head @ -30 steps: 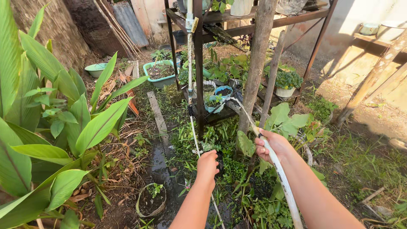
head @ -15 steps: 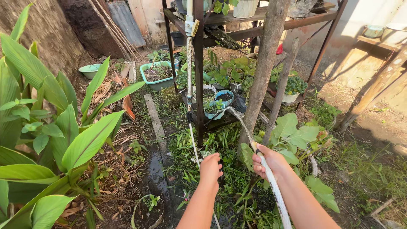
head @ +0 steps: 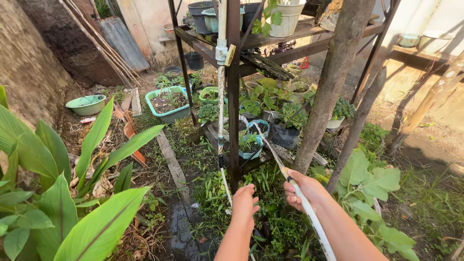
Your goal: The person waters various potted plants and garden beds in an outdoor area using a garden hose, moving between different sections of the garden.
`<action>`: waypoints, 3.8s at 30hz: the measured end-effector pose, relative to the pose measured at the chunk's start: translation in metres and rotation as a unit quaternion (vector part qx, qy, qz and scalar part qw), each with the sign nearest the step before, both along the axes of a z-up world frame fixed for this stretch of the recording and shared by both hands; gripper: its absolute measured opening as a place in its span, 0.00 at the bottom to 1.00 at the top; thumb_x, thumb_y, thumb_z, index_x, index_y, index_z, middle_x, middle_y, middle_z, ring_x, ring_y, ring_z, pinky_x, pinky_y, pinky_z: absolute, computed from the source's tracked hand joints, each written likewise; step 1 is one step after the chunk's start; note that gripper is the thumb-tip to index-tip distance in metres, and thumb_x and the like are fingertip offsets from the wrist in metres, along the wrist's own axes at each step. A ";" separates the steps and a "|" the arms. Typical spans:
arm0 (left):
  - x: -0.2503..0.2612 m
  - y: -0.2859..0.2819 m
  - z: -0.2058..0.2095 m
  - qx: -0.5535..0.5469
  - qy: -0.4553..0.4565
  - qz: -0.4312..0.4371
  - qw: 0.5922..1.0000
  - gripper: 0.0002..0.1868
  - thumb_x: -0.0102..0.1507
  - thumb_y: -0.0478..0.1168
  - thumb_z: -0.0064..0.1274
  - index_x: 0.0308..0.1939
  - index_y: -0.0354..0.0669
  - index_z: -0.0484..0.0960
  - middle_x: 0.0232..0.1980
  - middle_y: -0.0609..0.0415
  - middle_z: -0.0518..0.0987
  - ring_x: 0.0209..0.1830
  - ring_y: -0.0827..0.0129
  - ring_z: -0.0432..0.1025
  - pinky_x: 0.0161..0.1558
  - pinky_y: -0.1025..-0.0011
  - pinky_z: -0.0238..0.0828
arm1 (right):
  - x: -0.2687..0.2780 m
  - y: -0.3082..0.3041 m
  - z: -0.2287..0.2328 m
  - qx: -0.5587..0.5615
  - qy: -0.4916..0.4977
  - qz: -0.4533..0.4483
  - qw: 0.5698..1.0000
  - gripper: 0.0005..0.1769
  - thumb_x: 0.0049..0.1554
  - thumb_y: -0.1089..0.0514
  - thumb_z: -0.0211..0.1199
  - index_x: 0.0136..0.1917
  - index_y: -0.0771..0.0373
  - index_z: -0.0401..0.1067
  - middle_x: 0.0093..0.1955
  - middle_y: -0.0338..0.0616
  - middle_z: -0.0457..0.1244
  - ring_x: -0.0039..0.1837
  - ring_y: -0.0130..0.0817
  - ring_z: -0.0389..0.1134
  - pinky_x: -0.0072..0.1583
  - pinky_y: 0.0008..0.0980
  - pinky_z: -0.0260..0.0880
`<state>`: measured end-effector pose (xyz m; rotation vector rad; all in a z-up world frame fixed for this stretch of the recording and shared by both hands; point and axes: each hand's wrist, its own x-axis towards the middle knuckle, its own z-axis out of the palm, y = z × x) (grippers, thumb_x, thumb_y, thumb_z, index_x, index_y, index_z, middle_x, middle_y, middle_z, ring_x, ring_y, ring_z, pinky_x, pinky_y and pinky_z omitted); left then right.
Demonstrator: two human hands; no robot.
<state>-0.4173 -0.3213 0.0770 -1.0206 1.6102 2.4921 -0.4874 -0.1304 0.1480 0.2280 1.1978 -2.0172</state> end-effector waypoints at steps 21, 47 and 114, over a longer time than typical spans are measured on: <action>-0.072 -0.050 0.005 0.044 0.028 -0.062 0.997 0.22 0.64 0.42 0.47 0.62 0.48 0.80 0.62 0.55 0.77 0.53 0.64 0.73 0.51 0.63 0.70 | -0.015 -0.081 0.018 0.156 -0.003 -0.159 0.975 0.08 0.65 0.47 0.44 0.55 0.44 0.61 0.26 0.38 0.50 0.24 0.33 0.48 0.25 0.29 0.43; -0.082 -0.022 -0.009 -0.037 -0.047 -0.095 0.994 0.22 0.66 0.42 0.43 0.63 0.49 0.79 0.61 0.55 0.78 0.52 0.65 0.74 0.51 0.64 0.70 | -0.065 -0.042 -0.036 0.052 -0.044 -0.249 0.966 0.12 0.68 0.49 0.45 0.61 0.52 0.62 0.28 0.41 0.53 0.25 0.30 0.47 0.29 0.30 0.52; -0.215 -0.025 0.050 0.023 0.112 -0.272 0.955 0.21 0.64 0.36 0.51 0.61 0.33 0.76 0.31 0.55 0.79 0.18 0.72 0.72 0.26 0.72 0.75 | -0.157 -0.087 -0.024 -0.042 0.022 -0.212 0.976 0.11 0.67 0.51 0.46 0.53 0.58 0.63 0.27 0.40 0.53 0.25 0.30 0.50 0.25 0.28 0.52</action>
